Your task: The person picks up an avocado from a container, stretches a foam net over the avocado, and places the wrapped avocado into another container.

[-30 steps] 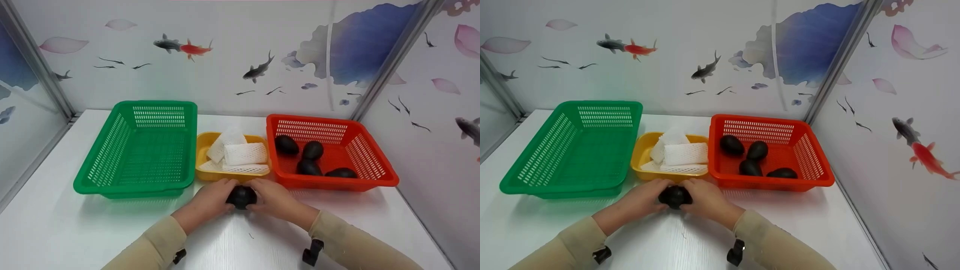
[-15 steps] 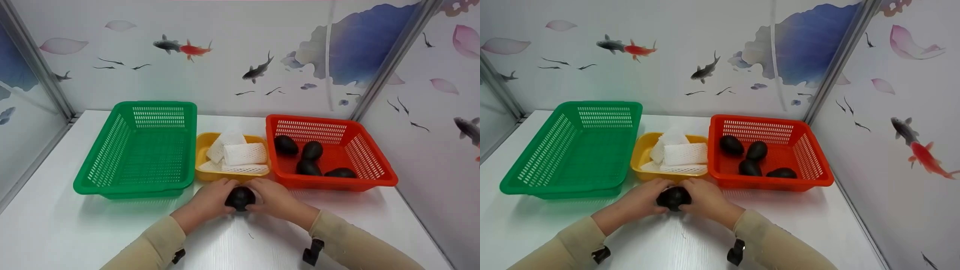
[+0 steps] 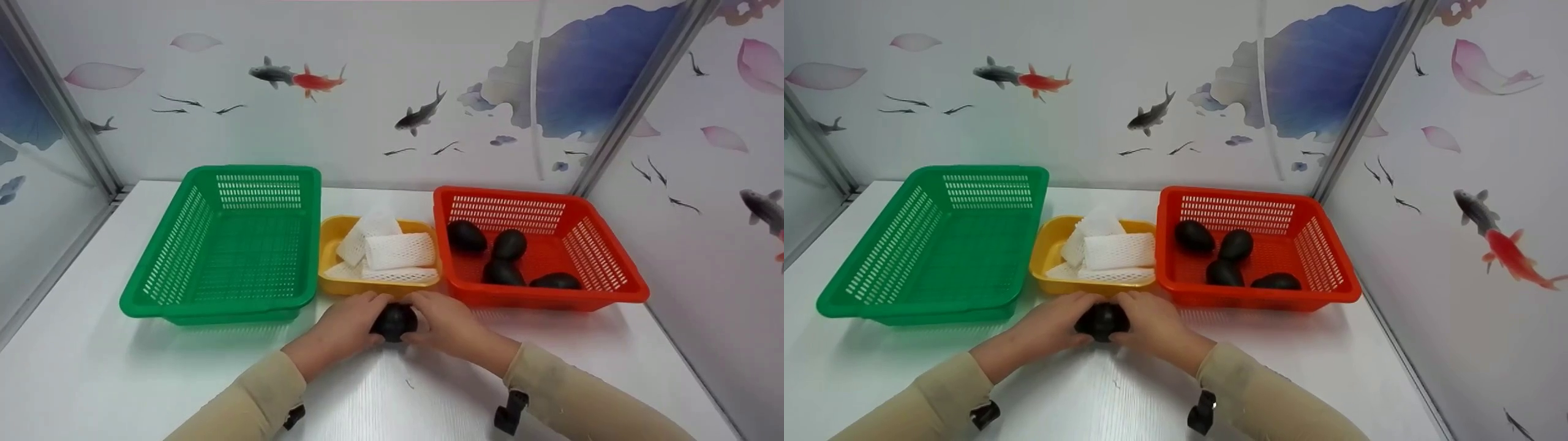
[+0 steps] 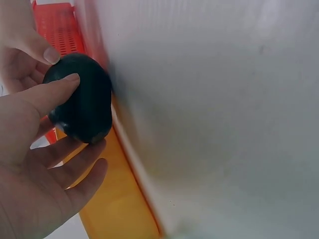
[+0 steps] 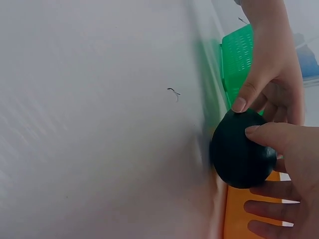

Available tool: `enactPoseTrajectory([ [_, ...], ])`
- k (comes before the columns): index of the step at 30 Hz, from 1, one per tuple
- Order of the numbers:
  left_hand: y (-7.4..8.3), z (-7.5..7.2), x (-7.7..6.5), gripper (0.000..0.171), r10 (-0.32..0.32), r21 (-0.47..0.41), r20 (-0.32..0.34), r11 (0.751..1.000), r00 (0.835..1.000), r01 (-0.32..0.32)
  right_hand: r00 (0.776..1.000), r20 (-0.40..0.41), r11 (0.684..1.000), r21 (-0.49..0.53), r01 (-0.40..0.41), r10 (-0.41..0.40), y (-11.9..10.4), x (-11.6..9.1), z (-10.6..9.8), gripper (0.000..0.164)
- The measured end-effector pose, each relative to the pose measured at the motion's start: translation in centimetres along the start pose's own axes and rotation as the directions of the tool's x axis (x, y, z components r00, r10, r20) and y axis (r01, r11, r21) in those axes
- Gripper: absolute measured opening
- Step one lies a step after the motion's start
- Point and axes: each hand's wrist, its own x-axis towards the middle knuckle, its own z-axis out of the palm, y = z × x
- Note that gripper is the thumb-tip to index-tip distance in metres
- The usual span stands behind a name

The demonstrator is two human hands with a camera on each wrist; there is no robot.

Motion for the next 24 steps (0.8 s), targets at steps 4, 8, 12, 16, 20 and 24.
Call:
enactPoseTrajectory([
  [4,0.02,-0.12,-0.04,0.059,0.008,-0.005,-0.011,1.0,1.0,-0.008,1.0,-0.004,1.0,-0.005,-0.008,0.008,-0.04,-0.03,0.04,0.052],
  [8,-0.02,-0.23,-0.1,0.064,0.017,0.008,-0.02,1.0,1.0,-0.016,1.0,-0.011,1.0,-0.013,0.003,-0.003,0.0,-0.07,0.04,0.054],
  [12,-0.06,-0.2,-0.14,0.068,0.027,0.031,-0.031,0.999,0.999,-0.026,0.999,-0.036,0.999,-0.03,0.035,-0.036,0.12,-0.13,0.04,0.056],
  [16,0.04,-0.28,-0.17,0.068,0.03,0.034,-0.029,0.999,0.999,-0.029,0.997,-0.052,0.997,-0.046,0.062,-0.064,0.2,-0.26,-0.05,0.054],
  [20,0.2,-0.38,-0.18,0.07,0.008,0.033,-0.002,0.999,1.0,-0.008,0.997,-0.046,0.997,-0.051,0.061,-0.063,0.18,-0.34,-0.17,0.053],
  [24,0.29,-0.36,-0.18,0.071,-0.007,0.039,0.02,0.999,1.0,0.006,0.998,-0.03,0.997,-0.061,0.055,-0.057,0.07,-0.39,-0.15,0.054],
])
